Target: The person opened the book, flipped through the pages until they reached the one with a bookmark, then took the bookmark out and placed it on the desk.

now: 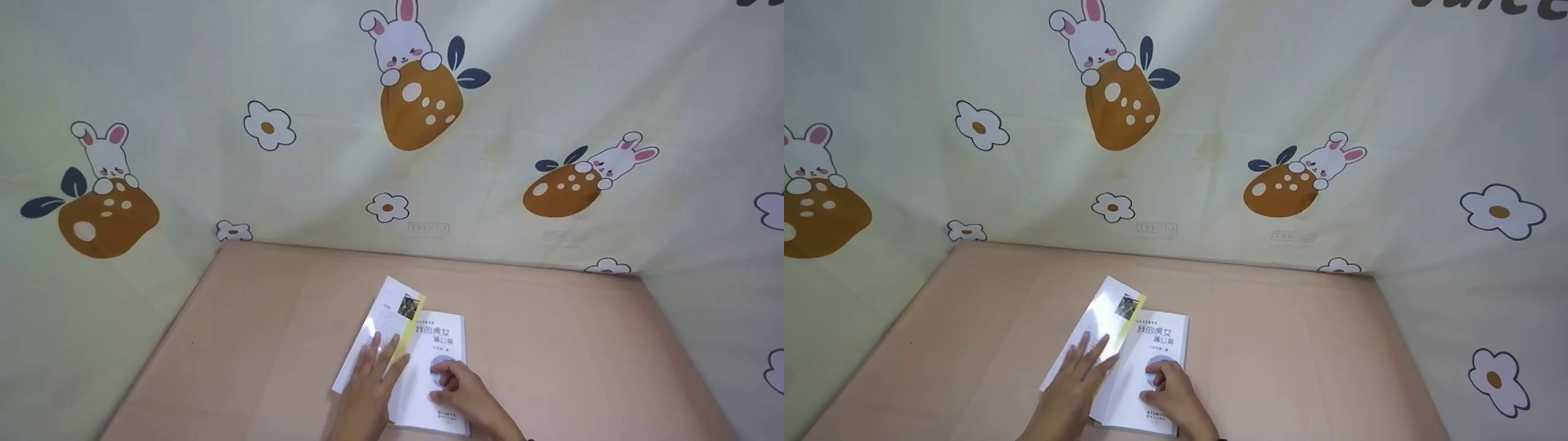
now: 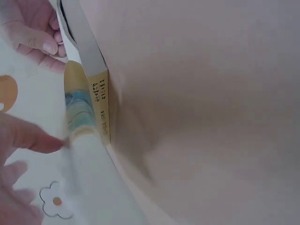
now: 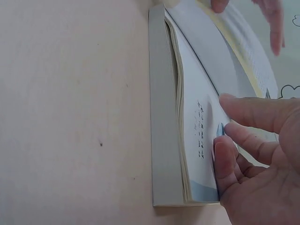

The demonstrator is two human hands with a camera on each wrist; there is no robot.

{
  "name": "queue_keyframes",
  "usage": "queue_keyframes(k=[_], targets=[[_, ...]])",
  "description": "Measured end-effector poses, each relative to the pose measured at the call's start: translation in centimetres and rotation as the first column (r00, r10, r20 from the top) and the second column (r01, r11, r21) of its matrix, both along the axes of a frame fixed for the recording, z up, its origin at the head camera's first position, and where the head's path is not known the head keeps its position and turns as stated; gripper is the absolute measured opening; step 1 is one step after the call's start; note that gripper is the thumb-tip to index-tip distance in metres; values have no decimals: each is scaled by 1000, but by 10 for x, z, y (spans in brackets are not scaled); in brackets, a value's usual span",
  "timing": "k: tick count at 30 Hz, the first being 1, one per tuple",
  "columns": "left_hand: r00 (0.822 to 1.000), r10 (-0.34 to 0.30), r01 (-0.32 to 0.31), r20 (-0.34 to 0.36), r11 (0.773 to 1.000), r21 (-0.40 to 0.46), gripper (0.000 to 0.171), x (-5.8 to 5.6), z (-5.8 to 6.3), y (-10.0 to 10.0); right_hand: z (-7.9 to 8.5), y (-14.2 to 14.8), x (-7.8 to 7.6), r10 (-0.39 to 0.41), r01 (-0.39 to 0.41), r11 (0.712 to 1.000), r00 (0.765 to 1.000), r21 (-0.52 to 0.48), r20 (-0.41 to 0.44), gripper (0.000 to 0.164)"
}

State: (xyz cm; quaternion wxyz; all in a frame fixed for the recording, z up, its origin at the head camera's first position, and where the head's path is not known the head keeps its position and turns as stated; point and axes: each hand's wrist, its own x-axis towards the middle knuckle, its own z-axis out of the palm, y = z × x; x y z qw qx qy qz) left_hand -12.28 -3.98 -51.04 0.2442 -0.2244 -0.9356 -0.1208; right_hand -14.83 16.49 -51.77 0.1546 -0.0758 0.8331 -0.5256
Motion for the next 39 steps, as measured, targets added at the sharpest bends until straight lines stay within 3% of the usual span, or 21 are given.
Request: queue_keyframes(k=[3, 6, 9, 13, 15, 20, 25, 29, 35, 39], targets=[[982, -41, 66, 182, 989, -135, 71, -2, 2, 7, 0, 2, 0, 12, -12, 1000, 1000, -11, -6, 46], [954, 1, 68, 300, 973, -222, 63, -3, 2, 15, -1, 2, 0, 26, -27, 999, 1000, -23, -17, 49], [929, 43, 38, 367, 977, -210, 55, -4, 0, 19, -1, 3, 0, 35, -36, 999, 999, -36, -17, 53], [909, 44, 18, 414, 989, -144, 40, -9, -1, 22, -1, 5, 0, 57, -58, 998, 998, -36, -19, 59], [907, 49, 21, 418, 987, -160, 40, -11, -3, 23, 0, 7, 0, 83, -83, 996, 996, -28, -25, 61], [913, 71, 29, 403, 971, -236, 63, -13, -5, 23, 4, 12, 2, 161, -160, 987, 986, 23, -50, 64], [928, 85, 33, 363, 951, -308, 72, -10, -5, 25, 10, 18, 6, 232, -218, 962, 970, 167, -72, 67], [930, 79, 41, 360, 949, -314, 75, -7, -4, 27, 15, 24, 9, 266, -222, 911, 960, 349, -84, 72], [931, 73, 45, 359, 949, -312, 75, -6, -5, 27, 16, 32, 12, 313, -130, 783, 927, 608, -206, 78], [931, 55, 53, 360, 958, -282, 73, -5, -8, 26, 12, 37, 14, 330, -119, 772, 914, 624, -234, 83]])
